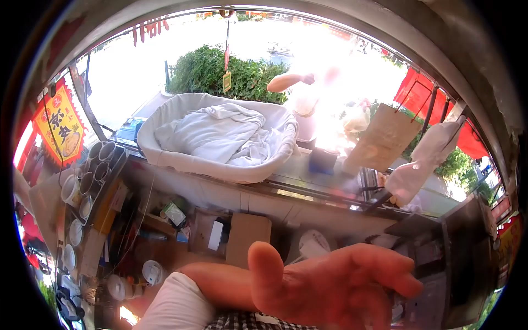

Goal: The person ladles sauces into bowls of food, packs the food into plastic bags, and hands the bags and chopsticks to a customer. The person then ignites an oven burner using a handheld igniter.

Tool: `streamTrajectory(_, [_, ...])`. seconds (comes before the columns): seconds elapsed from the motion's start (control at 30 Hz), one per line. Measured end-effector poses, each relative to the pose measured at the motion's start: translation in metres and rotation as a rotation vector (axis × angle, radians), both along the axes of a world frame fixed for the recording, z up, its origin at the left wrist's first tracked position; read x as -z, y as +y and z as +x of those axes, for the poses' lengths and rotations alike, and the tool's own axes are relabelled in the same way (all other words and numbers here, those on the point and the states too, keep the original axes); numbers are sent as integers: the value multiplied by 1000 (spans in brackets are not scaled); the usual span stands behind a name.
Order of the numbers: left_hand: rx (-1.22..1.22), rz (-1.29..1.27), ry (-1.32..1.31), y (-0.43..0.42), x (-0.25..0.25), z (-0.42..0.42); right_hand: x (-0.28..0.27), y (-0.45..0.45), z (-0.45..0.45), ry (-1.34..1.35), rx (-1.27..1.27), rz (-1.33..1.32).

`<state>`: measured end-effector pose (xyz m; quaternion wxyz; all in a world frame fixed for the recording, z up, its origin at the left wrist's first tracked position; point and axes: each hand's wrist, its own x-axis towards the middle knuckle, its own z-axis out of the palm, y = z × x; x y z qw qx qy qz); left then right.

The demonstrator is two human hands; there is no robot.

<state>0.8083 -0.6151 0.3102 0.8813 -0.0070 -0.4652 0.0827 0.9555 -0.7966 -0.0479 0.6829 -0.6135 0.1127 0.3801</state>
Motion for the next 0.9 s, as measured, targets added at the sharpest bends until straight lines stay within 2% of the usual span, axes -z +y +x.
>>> streamTrajectory(0.1, [-38, -23, -208, -11, 17, 32, 2, -3, 5, 4, -13, 4])
streamTrajectory(0.17, [-58, -42, -217, -17, 26, 36, 3, -4, 7, 7, -24, 6])
streamTrajectory(0.3, [-65, -94, 13, -17, -2, 5, 3, -6, 8, 8, -43, 6])
streamTrajectory(0.4, [-91, -72, -229, -16, 12, 25, 0, -5, 5, 1, -42, 5])
streamTrajectory(0.47, [-102, -66, -280, -11, 11, 23, -2, -2, 2, -3, -43, 3])
streamTrajectory(0.5, [-104, -73, -199, -5, 2, 6, -3, 0, -1, 0, -44, 3])
streamTrajectory(0.57, [-122, -29, -206, 15, -8, -3, -3, 9, -6, 8, -56, 1])
streamTrajectory(0.6, [-132, 18, -293, 27, -4, 2, -3, 15, -8, 11, -64, -2])
streamTrajectory(0.67, [-168, 107, -265, 48, 6, -7, -4, 27, -13, 20, -91, -8])
streamTrajectory(0.77, [-276, 190, 34, 86, 28, -52, -8, 55, -19, 14, -129, 9])
streamTrajectory(0.9, [-545, 217, 389, 146, 64, -95, 5, 90, -29, 61, -179, 22])
